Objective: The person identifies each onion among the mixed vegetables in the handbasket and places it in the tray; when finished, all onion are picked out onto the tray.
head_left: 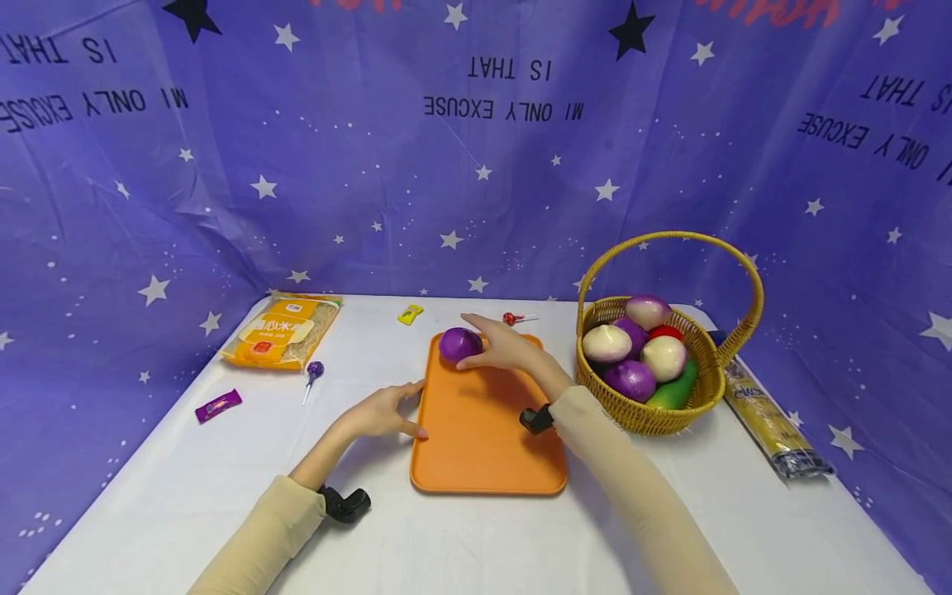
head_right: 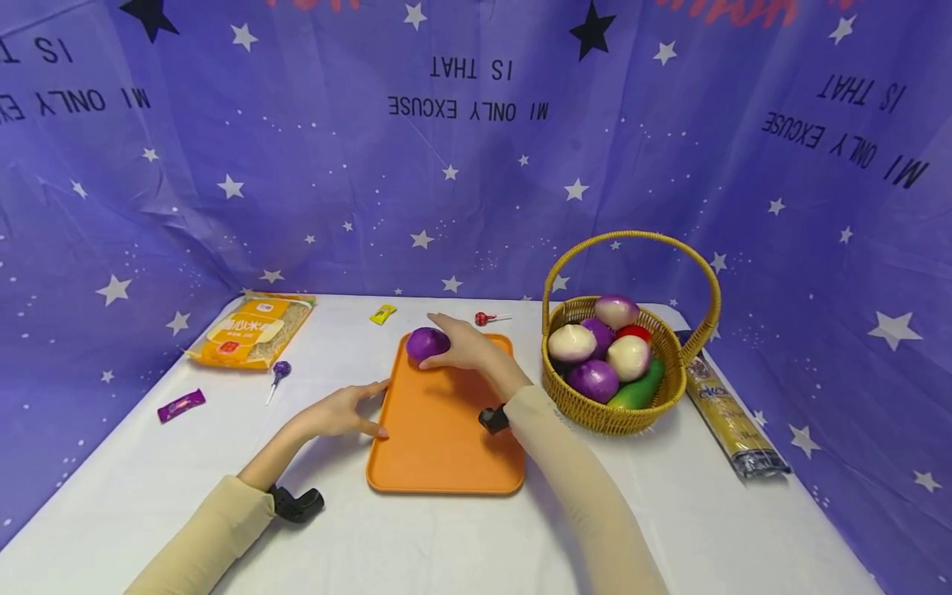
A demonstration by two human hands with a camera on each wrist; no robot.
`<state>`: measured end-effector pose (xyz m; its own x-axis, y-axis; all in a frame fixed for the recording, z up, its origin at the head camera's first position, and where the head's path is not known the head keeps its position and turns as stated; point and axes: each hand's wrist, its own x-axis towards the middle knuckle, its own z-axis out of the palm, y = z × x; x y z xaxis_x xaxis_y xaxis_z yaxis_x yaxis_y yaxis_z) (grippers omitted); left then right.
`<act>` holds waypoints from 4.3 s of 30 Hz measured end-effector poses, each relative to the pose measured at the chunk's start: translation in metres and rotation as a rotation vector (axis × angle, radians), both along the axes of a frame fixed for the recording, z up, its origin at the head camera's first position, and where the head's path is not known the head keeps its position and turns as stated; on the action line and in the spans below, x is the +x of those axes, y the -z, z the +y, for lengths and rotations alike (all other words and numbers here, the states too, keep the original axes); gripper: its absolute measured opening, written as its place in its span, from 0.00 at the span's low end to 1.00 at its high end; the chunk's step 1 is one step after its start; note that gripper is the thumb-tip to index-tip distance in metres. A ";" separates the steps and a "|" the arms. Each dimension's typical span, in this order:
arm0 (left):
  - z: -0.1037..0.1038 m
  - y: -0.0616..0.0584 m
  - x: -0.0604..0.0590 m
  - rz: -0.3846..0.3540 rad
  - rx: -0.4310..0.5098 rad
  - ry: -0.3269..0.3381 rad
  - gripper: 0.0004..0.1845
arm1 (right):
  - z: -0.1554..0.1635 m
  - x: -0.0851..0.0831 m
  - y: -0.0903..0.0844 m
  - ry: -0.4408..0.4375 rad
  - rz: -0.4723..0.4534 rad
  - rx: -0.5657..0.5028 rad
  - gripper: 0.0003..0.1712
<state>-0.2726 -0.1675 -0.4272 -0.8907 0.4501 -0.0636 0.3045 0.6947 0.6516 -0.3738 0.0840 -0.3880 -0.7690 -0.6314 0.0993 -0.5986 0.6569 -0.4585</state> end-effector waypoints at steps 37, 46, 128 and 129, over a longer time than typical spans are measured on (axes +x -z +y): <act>0.000 0.003 0.000 -0.006 0.018 -0.003 0.51 | 0.200 0.055 -0.056 0.041 0.210 0.069 0.48; 0.000 0.002 0.001 -0.009 0.015 -0.007 0.51 | 0.212 0.023 -0.064 -0.035 0.113 0.173 0.38; 0.000 0.004 0.001 0.006 0.011 -0.013 0.52 | 0.061 -0.002 0.019 0.170 0.153 -0.127 0.35; 0.000 0.004 0.001 0.005 0.012 -0.012 0.52 | 0.060 -0.003 0.020 0.174 0.149 -0.121 0.35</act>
